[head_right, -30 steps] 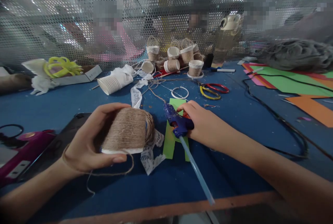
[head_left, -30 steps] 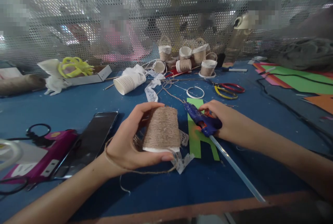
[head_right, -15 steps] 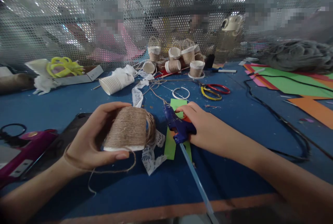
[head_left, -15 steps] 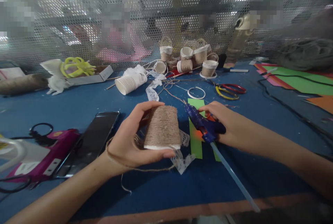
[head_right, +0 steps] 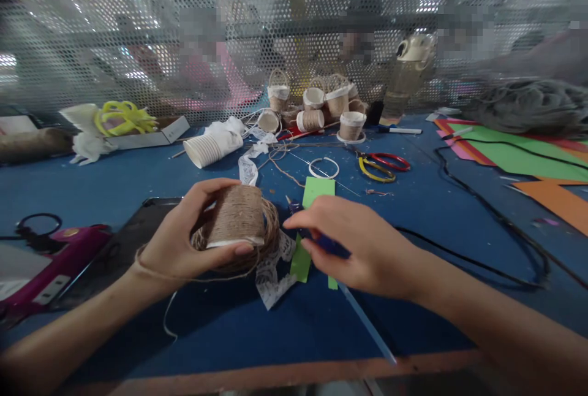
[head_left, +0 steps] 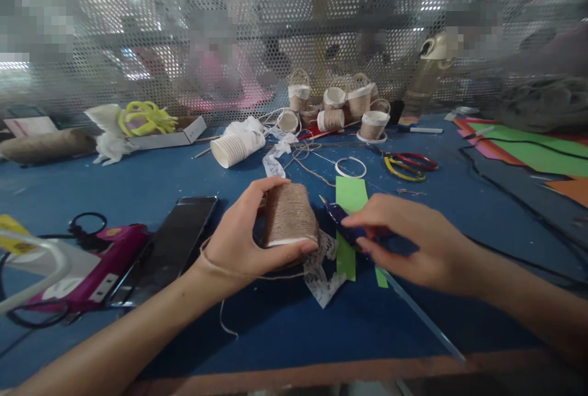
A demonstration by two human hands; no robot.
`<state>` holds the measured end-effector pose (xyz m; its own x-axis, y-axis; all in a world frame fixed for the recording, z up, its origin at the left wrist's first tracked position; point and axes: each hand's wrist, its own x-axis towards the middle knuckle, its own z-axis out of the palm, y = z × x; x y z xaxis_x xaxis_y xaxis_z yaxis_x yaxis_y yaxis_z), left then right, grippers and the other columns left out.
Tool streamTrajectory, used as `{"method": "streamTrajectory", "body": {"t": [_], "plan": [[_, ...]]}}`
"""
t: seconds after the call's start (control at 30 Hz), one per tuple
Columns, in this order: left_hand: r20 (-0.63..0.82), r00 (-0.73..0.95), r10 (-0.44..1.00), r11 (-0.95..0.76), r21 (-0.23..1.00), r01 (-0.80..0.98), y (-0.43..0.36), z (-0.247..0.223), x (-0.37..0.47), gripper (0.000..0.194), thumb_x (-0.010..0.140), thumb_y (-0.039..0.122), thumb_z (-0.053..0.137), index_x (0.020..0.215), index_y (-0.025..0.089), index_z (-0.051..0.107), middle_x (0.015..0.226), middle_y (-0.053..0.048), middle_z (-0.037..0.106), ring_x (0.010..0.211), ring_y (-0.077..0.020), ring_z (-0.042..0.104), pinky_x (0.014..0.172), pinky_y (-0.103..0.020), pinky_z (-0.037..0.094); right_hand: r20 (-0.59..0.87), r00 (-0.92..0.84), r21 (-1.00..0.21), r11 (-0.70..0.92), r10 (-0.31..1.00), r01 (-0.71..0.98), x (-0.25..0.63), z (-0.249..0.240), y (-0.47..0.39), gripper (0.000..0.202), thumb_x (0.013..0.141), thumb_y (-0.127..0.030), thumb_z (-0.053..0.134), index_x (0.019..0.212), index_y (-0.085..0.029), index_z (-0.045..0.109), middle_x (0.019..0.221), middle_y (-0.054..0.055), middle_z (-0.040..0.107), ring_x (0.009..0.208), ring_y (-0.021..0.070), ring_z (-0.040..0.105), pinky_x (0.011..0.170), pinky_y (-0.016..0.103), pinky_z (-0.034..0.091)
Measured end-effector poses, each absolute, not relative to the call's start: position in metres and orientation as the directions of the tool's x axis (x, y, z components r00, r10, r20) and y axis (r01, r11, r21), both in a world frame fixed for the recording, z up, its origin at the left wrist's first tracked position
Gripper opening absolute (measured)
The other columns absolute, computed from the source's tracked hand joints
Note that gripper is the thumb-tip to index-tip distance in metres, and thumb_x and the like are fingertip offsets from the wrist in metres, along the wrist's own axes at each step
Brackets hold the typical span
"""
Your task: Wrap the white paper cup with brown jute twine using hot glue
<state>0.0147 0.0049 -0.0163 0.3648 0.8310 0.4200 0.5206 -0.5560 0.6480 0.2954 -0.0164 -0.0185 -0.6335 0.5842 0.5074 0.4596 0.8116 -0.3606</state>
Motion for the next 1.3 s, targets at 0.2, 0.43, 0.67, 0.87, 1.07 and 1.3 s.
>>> {"method": "streamTrajectory", "body": {"t": [0.2,0.43,0.67,0.87,1.07,1.3], "plan": [[0.444,0.373,0.815,-0.579,0.597,0.555,0.001,-0.017,0.017,0.075,0.072,0.058,0.085,0.129,0.021,0.052,0.119,-0.012,0.068,0.106,-0.0314,0.07,0.098,-0.05,0.058,0.442,-0.84,0.013,0.935,0.313,0.355,0.276,-0.025,-0.026,0.028,0.101,-0.016,0.049,0.128,-0.016,0.058,0.079,0.002,0.069,0.068,0.0198,0.055,0.064,0.034,0.039],[0.429,0.368,0.825,-0.565,0.609,0.556,0.001,-0.017,0.017,0.075,0.072,0.055,0.086,0.129,0.02,0.051,0.122,-0.012,0.068,0.111,-0.0323,0.069,0.102,-0.052,0.056,0.436,-0.857,0.07,0.939,0.274,0.336,0.245,-0.023,-0.027,0.019,0.102,-0.019,0.053,0.091,-0.016,0.067,0.071,0.002,0.07,0.062,0.0189,0.054,0.06,0.036,0.037],[0.287,0.45,0.846,-0.494,0.741,0.455,0.001,-0.011,0.012,0.074,0.07,0.051,0.089,0.129,0.022,0.055,0.126,-0.012,0.068,0.114,-0.0328,0.068,0.102,-0.053,0.054,0.561,-0.56,-0.536,0.783,0.61,0.316,0.247,0.012,-0.037,0.021,0.097,-0.027,0.066,0.078,-0.023,0.057,0.056,-0.008,0.057,0.049,0.009,0.049,0.049,0.026,0.036],[0.202,0.663,0.72,-0.509,0.804,0.308,-0.001,0.0,0.006,0.079,0.062,0.047,0.096,0.129,0.025,0.061,0.135,-0.012,0.067,0.127,-0.0351,0.064,0.105,-0.047,0.056,0.438,-0.032,-0.885,0.437,0.899,0.161,0.26,-0.003,-0.005,0.027,0.098,-0.038,0.065,0.079,-0.024,0.051,0.055,-0.009,0.04,0.045,0.0082,0.035,0.042,0.023,0.029],[0.199,0.675,0.711,-0.499,0.819,0.284,0.001,0.0,0.004,0.078,0.062,0.043,0.096,0.129,0.026,0.061,0.136,-0.011,0.066,0.13,-0.0346,0.062,0.104,-0.046,0.056,0.613,0.038,-0.738,0.555,0.789,0.385,0.269,-0.023,0.015,0.05,0.083,-0.022,0.079,0.124,-0.028,0.052,0.107,0.004,0.056,0.084,0.0169,0.061,0.068,0.031,0.055],[0.249,0.619,0.745,-0.518,0.801,0.301,0.001,-0.008,0.004,0.083,0.061,0.05,0.096,0.131,0.026,0.059,0.135,-0.013,0.064,0.125,-0.0355,0.063,0.107,-0.049,0.052,0.554,-0.495,-0.583,0.736,0.669,0.343,0.254,-0.02,-0.02,0.015,0.098,-0.033,0.064,0.108,-0.025,0.055,0.113,0.006,0.066,0.104,0.0201,0.066,0.092,0.035,0.057]]}}
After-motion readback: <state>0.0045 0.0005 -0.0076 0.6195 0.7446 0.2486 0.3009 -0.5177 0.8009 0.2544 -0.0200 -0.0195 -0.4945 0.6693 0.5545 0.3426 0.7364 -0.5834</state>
